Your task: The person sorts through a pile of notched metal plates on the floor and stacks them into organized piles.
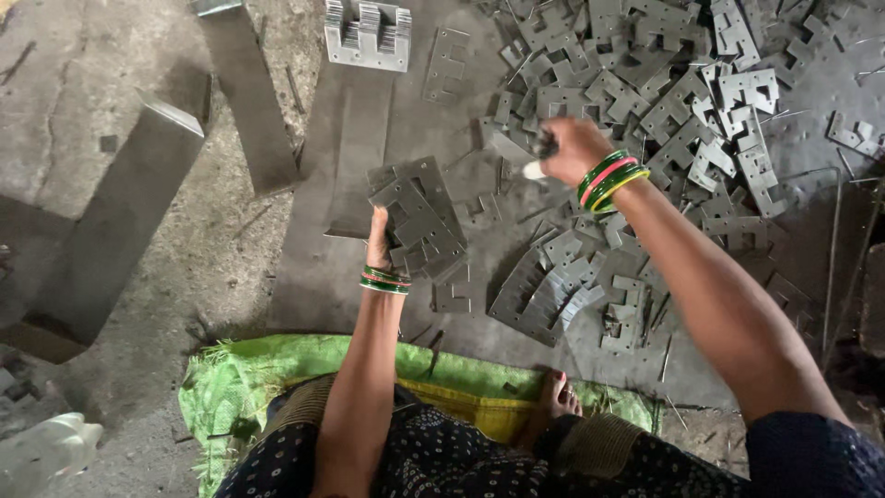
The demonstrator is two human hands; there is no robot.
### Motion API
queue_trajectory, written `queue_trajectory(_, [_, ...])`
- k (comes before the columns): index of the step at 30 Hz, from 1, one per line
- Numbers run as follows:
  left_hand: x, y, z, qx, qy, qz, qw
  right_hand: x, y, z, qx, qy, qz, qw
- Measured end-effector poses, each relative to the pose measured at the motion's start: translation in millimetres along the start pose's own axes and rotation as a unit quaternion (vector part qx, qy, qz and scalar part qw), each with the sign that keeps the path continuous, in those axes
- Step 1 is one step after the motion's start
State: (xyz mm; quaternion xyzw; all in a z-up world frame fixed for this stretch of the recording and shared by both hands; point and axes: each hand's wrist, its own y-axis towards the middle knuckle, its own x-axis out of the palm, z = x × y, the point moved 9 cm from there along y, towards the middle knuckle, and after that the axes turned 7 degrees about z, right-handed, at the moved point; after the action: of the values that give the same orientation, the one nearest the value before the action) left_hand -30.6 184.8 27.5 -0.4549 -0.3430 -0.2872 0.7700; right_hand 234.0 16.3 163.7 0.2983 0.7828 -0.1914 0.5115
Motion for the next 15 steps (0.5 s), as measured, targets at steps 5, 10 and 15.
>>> queue_trajectory(5, [-9,7,-3,-0.011,0.001,0.023,1.0,15,-9,-81,-0.042,0.2,-0.125,0.971])
queue_trajectory(10, [-15,9,-3,-0.015,-0.108,-0.045,0.993,115,-38,-87,-0.091,-0.144,-0.114,0.979])
queue_trajectory(15, [-28,4,14,0.012,-0.086,-0.054,0.995,159,-78,-116,-0.37,-0.133,0.094,0.915])
